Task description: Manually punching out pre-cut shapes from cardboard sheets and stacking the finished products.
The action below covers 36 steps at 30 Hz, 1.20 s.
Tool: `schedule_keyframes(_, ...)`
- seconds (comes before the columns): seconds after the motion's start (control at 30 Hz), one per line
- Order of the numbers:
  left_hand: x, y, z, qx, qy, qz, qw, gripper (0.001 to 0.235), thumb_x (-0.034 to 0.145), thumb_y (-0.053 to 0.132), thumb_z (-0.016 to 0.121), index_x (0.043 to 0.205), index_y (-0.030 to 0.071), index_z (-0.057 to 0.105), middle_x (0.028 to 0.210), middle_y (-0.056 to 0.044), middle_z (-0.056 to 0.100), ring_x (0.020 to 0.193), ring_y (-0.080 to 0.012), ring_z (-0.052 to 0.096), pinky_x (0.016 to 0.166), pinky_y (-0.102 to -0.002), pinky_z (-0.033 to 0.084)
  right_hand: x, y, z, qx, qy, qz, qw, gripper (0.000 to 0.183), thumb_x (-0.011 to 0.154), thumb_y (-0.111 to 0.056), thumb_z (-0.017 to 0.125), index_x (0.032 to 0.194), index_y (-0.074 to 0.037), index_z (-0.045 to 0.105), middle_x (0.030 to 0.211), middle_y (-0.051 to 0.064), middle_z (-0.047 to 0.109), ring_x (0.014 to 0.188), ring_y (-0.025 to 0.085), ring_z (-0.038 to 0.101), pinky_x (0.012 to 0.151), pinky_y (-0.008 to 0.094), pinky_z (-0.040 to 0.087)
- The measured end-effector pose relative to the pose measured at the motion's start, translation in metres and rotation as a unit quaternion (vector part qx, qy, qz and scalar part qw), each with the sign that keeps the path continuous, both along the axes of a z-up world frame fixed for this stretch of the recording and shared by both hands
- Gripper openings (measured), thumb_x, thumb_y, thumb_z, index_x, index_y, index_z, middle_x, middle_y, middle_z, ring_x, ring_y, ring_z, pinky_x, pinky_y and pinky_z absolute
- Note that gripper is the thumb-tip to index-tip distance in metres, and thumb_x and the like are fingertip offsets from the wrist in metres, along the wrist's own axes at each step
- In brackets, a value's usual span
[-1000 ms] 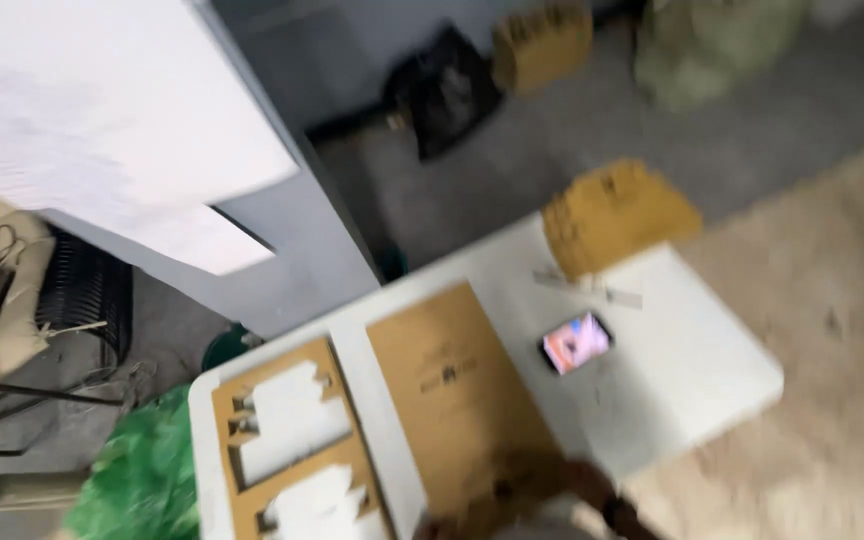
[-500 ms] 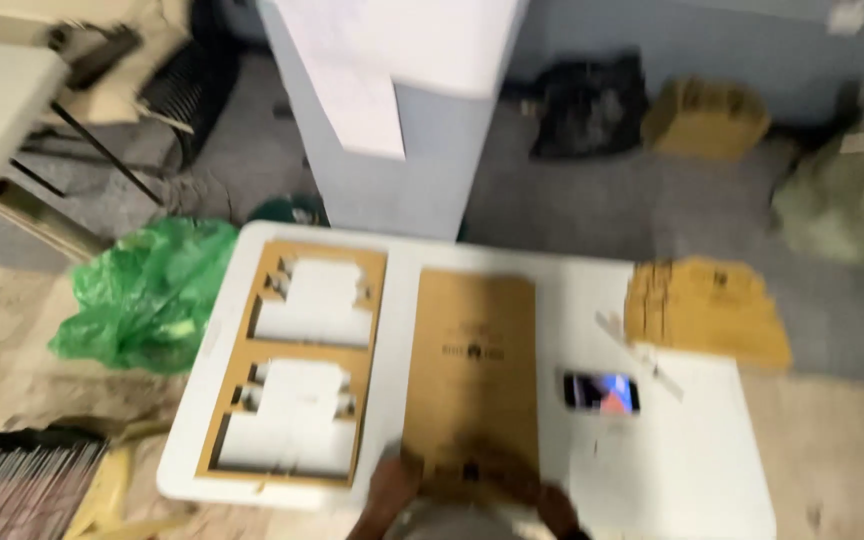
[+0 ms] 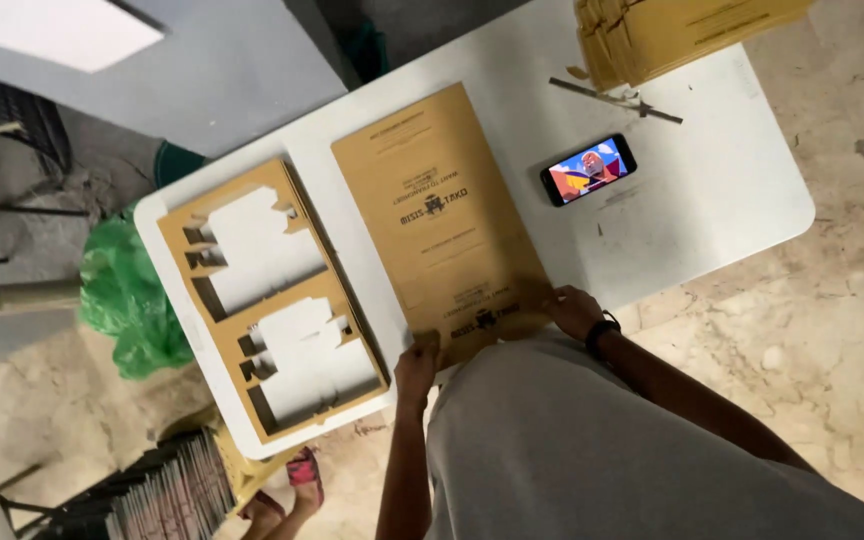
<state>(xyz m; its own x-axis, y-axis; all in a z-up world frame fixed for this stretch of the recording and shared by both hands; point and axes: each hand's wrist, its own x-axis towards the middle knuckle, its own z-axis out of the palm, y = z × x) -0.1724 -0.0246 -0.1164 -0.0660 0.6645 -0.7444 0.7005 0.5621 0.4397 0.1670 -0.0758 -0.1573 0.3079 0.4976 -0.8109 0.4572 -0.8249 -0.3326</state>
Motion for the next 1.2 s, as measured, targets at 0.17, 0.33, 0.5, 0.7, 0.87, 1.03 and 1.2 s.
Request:
schedule_keyframes(0.17,0.006,0.008,0.006,-0.046,0.013,0.018,0.999,0.050,0.092,0.051,0.062,0.117,0.010,0.075,0.111,-0.017,0.076,0.116,-0.0401,0.068,0.098,-0.053,0.053,0.001,0.008,0.013,0.011,0.030,-0.003,0.999,0.070,0.092,-0.049,0.060,0.152,-0.015,0.051,0.125,0.016,0.071,0.120,0.035,0.067,0.097,0.047,0.054)
schedule_keyframes(0.33,0.007,0.008,0.009,-0.047,0.007,0.012,0.999,0.056,0.096,0.045,0.060,0.128,0.000,0.070,0.121,-0.028,0.072,0.124,-0.0465,0.063,0.107,-0.058,0.047,-0.001,0.009,0.022,-0.008,0.030,0.002,1.000,0.072,0.092,-0.057,0.060,0.153,-0.019,0.051,0.143,0.016,0.062,0.136,0.034,0.057,0.109,0.049,0.047)
schedule_keyframes(0.5,0.020,0.010,0.051,-0.045,-0.005,0.042,0.998,0.056,0.093,0.046,0.062,0.129,0.004,0.070,0.122,-0.024,0.072,0.126,-0.0449,0.060,0.106,-0.057,0.047,-0.004,0.009,0.027,0.008,0.027,-0.006,1.000,0.066,0.094,-0.050,0.058,0.152,-0.017,0.052,0.141,0.018,0.062,0.134,0.035,0.057,0.110,0.050,0.047)
schedule_keyframes(0.7,0.032,0.011,0.077,-0.026,0.008,0.055,0.998,0.051,0.095,0.042,0.064,0.130,0.006,0.070,0.121,-0.023,0.072,0.125,-0.0444,0.061,0.103,-0.057,0.048,-0.013,0.012,0.052,0.019,0.020,-0.045,0.999,0.062,0.093,-0.044,0.058,0.148,-0.015,0.057,0.121,0.017,0.072,0.121,0.037,0.066,0.103,0.050,0.050)
schedule_keyframes(0.87,0.006,-0.001,0.030,-0.011,-0.056,0.139,0.989,0.052,0.094,0.032,0.066,0.137,0.004,0.064,0.124,-0.024,0.069,0.121,-0.0411,0.064,0.096,-0.051,0.054,-0.011,0.007,0.039,0.007,0.007,-0.035,0.999,0.059,0.092,-0.044,0.059,0.147,-0.022,0.058,0.119,0.012,0.074,0.123,0.035,0.065,0.103,0.049,0.050)
schedule_keyframes(1.03,-0.007,-0.012,-0.009,0.027,-0.133,0.233,0.963,0.044,0.092,0.013,0.072,0.133,-0.002,0.066,0.117,-0.023,0.071,0.098,-0.0253,0.070,0.077,-0.037,0.059,-0.008,0.001,0.033,0.027,0.012,-0.065,0.997,0.058,0.093,-0.045,0.061,0.146,-0.024,0.059,0.120,0.011,0.074,0.120,0.034,0.066,0.100,0.047,0.052)
schedule_keyframes(1.2,-0.006,-0.006,0.025,0.032,-0.249,0.335,0.908,0.039,0.085,0.006,0.076,0.121,-0.006,0.068,0.099,-0.014,0.064,0.080,-0.0161,0.057,0.068,-0.031,0.055,-0.001,-0.004,0.023,0.089,-0.001,-0.146,0.985,0.035,0.098,-0.042,0.063,0.130,-0.030,0.072,0.117,0.010,0.075,0.116,0.034,0.068,0.097,0.045,0.054)
